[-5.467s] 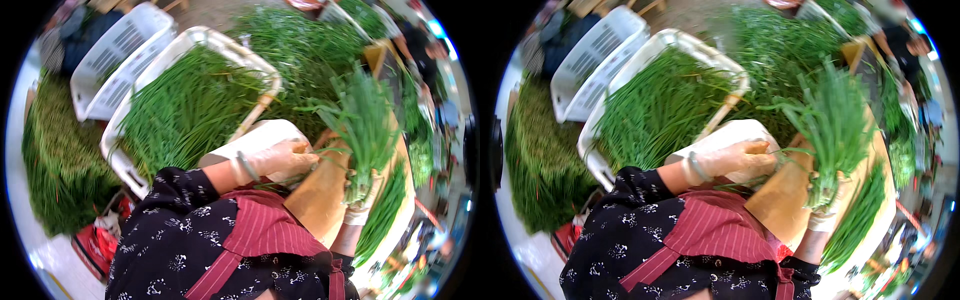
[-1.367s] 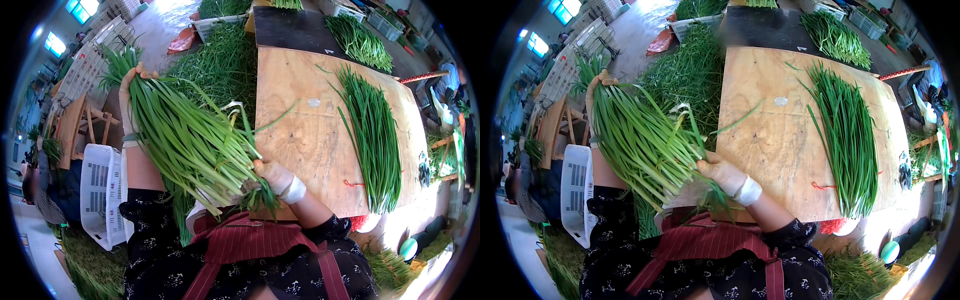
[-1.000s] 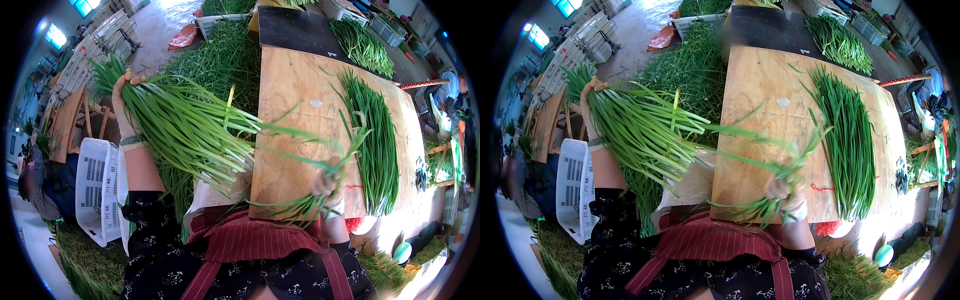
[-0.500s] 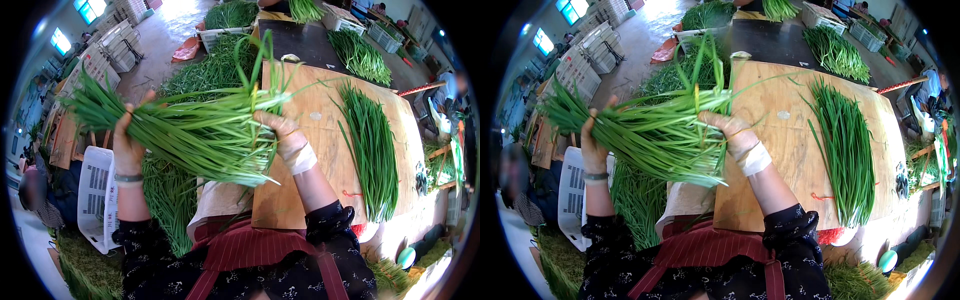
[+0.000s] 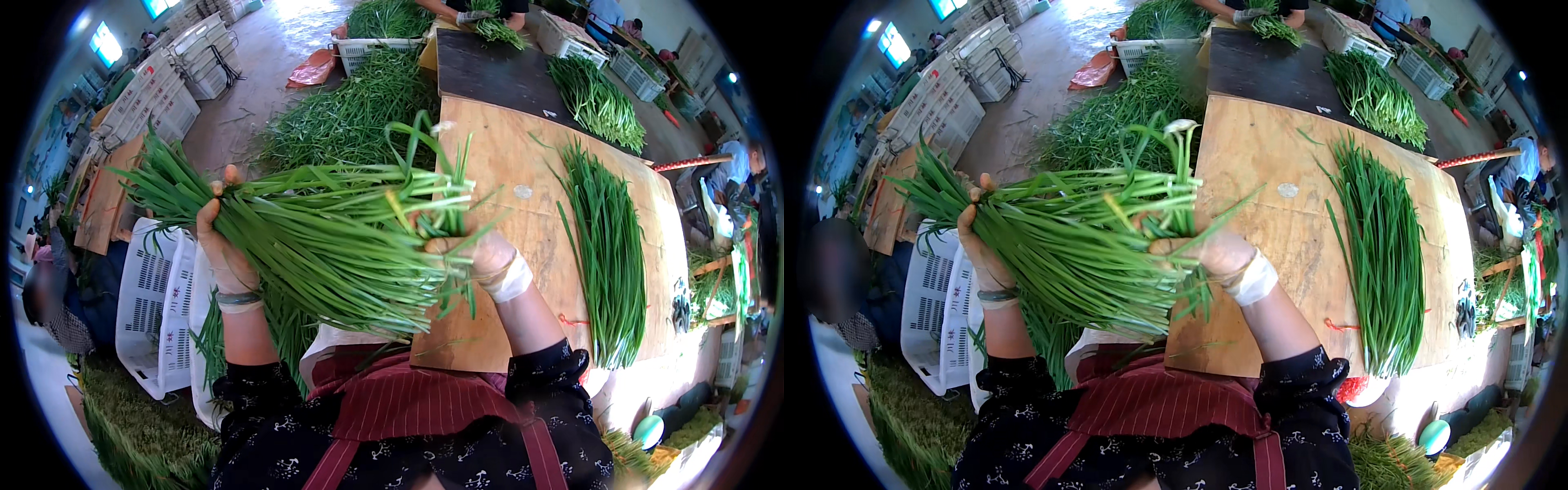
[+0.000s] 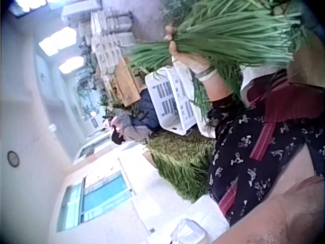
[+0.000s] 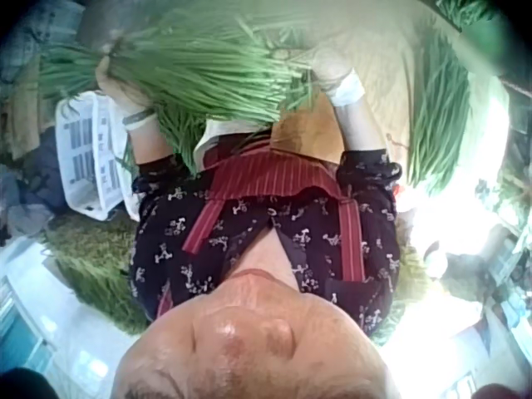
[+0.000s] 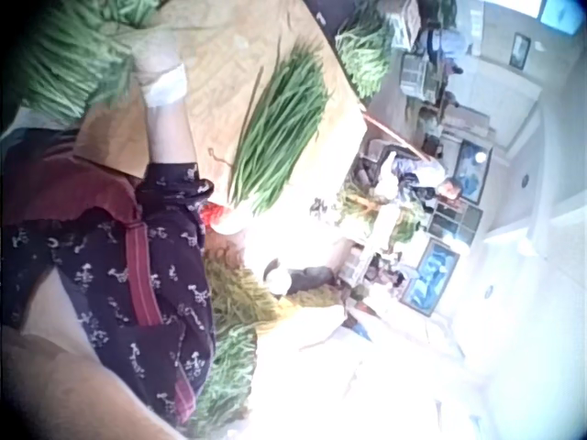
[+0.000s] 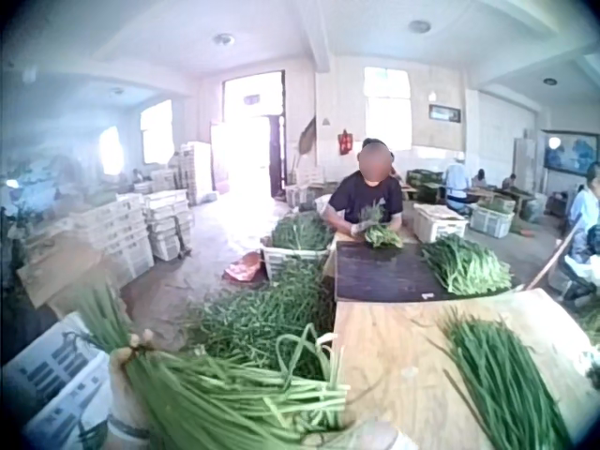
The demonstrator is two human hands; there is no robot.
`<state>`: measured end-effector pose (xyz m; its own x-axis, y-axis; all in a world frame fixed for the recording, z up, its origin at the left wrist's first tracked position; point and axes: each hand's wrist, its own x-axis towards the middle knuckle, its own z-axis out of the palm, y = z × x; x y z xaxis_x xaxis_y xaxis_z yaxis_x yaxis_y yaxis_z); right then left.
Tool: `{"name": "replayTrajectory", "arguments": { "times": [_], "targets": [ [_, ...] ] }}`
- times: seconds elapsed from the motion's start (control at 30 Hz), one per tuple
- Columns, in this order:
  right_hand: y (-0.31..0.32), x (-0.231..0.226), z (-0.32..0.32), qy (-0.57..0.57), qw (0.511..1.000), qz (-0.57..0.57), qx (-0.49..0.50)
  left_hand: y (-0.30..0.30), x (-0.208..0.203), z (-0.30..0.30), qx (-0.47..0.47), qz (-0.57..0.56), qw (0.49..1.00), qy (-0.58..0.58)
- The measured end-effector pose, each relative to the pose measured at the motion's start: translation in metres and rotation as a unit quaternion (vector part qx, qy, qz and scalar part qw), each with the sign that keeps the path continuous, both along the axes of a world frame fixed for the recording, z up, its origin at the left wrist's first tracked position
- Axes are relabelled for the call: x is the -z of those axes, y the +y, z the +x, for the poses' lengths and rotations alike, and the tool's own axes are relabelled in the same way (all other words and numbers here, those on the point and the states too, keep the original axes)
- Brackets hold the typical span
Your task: The person sorts green onion stalks on a wooden board, removes loose debris or yellowed leaves, and secures them into a bundle with a red tie.
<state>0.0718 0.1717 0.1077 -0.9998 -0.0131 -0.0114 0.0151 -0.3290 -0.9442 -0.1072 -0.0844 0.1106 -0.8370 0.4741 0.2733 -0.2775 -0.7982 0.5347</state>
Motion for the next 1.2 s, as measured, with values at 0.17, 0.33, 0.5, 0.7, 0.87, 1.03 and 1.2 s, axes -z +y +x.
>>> {"name": "replayTrajectory", "arguments": {
  "times": [0.17, 0.33, 0.5, 0.7, 0.87, 1.03, 1.2],
  "targets": [
    [0.040, 0.022, 0.048, -0.001, 0.998, -0.045, 0.038, -0.020, 0.011, -0.012, -0.062, 0.007, 0.998, 0.002],
    [0.092, -0.010, 0.098, 0.298, 0.897, 0.129, 0.300, -0.035, 0.015, -0.016, -0.131, 0.023, 0.991, -0.009],
    [0.121, -0.026, 0.018, 0.273, 0.787, 0.267, 0.484, -0.045, 0.013, -0.009, -0.131, 0.044, 0.990, -0.005],
    [0.055, -0.006, -0.113, 0.079, 0.898, 0.427, 0.073, -0.060, 0.021, -0.005, -0.171, 0.029, 0.985, -0.021],
    [-0.014, 0.019, -0.052, -0.031, 0.983, 0.109, -0.147, -0.048, 0.020, -0.013, -0.133, 0.032, 0.990, -0.025],
    [0.026, 0.009, 0.006, -0.049, 0.996, 0.050, 0.057, -0.080, 0.026, -0.018, -0.188, -0.007, 0.982, 0.004],
    [0.063, -0.022, 0.018, 0.292, 0.880, 0.200, 0.317, -0.065, 0.031, -0.016, -0.220, 0.004, 0.975, -0.015]
  ]
}}
